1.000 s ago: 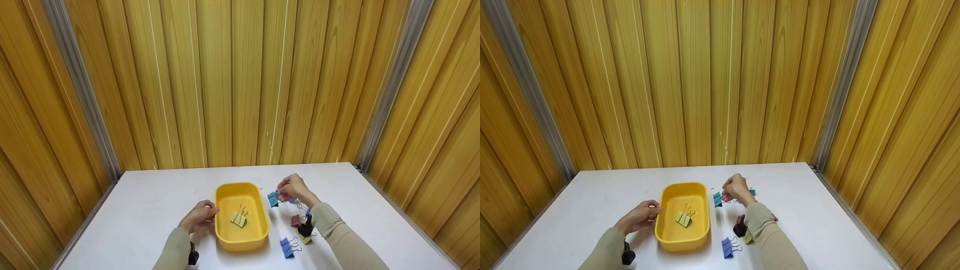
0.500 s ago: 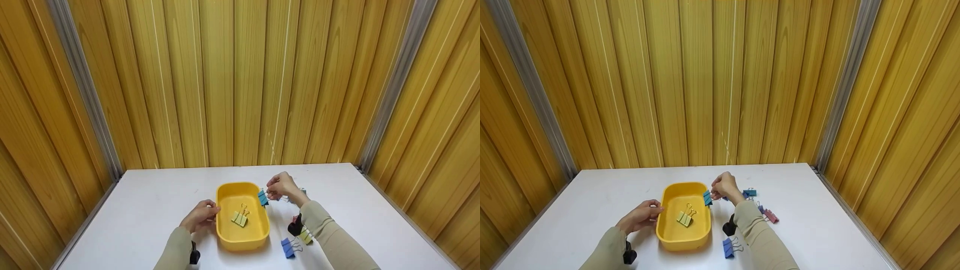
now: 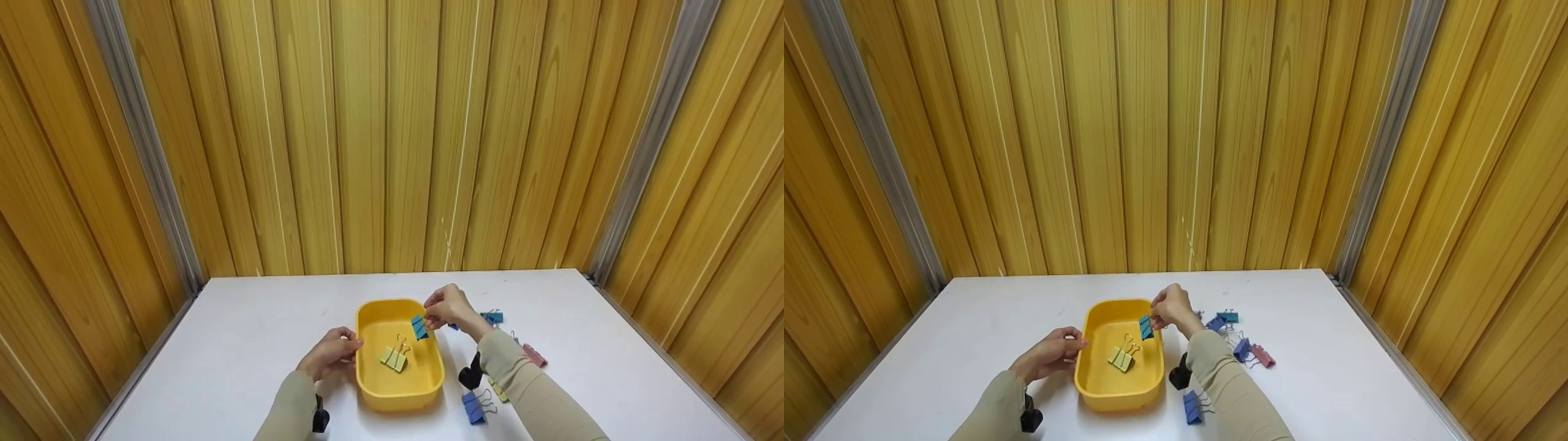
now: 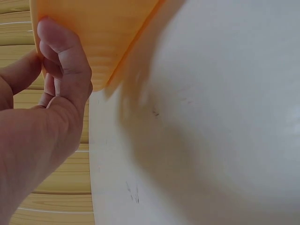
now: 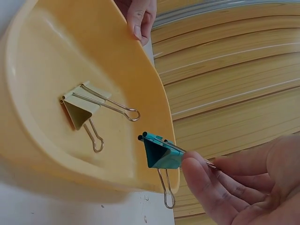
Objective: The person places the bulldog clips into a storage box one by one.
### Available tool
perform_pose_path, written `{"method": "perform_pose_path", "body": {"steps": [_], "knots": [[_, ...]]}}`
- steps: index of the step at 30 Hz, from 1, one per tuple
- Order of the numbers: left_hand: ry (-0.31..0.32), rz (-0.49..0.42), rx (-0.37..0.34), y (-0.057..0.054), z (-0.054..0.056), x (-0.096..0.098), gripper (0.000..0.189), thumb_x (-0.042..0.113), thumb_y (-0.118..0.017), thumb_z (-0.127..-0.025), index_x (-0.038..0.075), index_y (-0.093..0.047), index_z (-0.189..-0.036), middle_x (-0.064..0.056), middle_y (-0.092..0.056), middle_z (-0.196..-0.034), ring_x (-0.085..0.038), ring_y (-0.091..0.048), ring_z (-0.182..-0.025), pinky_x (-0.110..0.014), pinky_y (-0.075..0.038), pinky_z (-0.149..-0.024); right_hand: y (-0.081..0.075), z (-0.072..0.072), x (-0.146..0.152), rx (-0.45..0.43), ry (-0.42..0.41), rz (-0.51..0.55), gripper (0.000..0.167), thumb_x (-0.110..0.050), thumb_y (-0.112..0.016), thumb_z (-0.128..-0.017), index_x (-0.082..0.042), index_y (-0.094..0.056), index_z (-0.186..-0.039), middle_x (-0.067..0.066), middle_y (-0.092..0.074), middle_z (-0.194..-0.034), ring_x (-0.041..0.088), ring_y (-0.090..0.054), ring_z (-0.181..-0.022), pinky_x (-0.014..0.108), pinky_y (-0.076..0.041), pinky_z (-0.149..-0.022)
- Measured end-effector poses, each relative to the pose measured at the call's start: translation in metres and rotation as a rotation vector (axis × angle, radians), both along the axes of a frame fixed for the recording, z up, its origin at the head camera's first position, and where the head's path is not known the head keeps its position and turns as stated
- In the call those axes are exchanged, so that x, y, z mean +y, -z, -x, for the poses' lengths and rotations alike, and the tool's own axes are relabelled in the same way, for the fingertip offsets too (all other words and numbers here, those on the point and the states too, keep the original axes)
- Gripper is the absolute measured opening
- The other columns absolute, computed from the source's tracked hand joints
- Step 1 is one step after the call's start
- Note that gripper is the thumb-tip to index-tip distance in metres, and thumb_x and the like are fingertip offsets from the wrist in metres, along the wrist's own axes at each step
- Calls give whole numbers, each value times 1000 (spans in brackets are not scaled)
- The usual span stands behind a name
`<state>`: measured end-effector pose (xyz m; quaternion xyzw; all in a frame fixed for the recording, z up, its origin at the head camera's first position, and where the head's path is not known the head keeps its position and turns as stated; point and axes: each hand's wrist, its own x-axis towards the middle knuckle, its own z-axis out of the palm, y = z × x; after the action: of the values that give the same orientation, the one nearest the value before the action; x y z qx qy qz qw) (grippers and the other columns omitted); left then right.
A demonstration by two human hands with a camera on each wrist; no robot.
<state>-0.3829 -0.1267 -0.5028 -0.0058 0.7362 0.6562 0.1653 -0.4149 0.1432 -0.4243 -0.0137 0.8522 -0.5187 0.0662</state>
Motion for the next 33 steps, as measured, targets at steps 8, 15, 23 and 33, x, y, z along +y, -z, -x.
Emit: {"method": "perform_pose_path", "body": {"steps": [8,15,23,33], "knots": [[28,-35,8,0,1,2,15,14,-60,-94,7,-46,-96,-4,-59,-78,-13,-57,-65,-23,-51,-58,3,-1,-10,39,-25,26,13,8,-62,-84,10,-63,-98,18,-66,-76,20,-67,-56,34,-59,-58],[40,-38,25,1,1,0,15,14,-59,-94,7,-46,-96,-4,-59,-79,-13,-57,-67,-23,-51,-59,2,-4,-3,110,11,-60,17,5,-60,-86,7,-62,-102,16,-66,-82,24,-68,-57,37,-58,-58],[22,-29,9,1,0,-2,16,15,-59,-95,7,-46,-98,-6,-61,-84,-15,-58,-72,-25,-51,-61,-6,-12,28,142,59,-146,12,-2,-63,-85,1,-64,-97,17,-68,-85,27,-68,-64,32,-58,-57],[33,-35,21,1,1,-7,15,14,-58,-95,7,-45,-96,-5,-58,-78,-14,-56,-66,-24,-50,-58,10,-23,78,315,0,-350,11,-7,-72,-80,1,-69,-87,8,-69,-79,16,-63,-71,29,-52,-66]]}}
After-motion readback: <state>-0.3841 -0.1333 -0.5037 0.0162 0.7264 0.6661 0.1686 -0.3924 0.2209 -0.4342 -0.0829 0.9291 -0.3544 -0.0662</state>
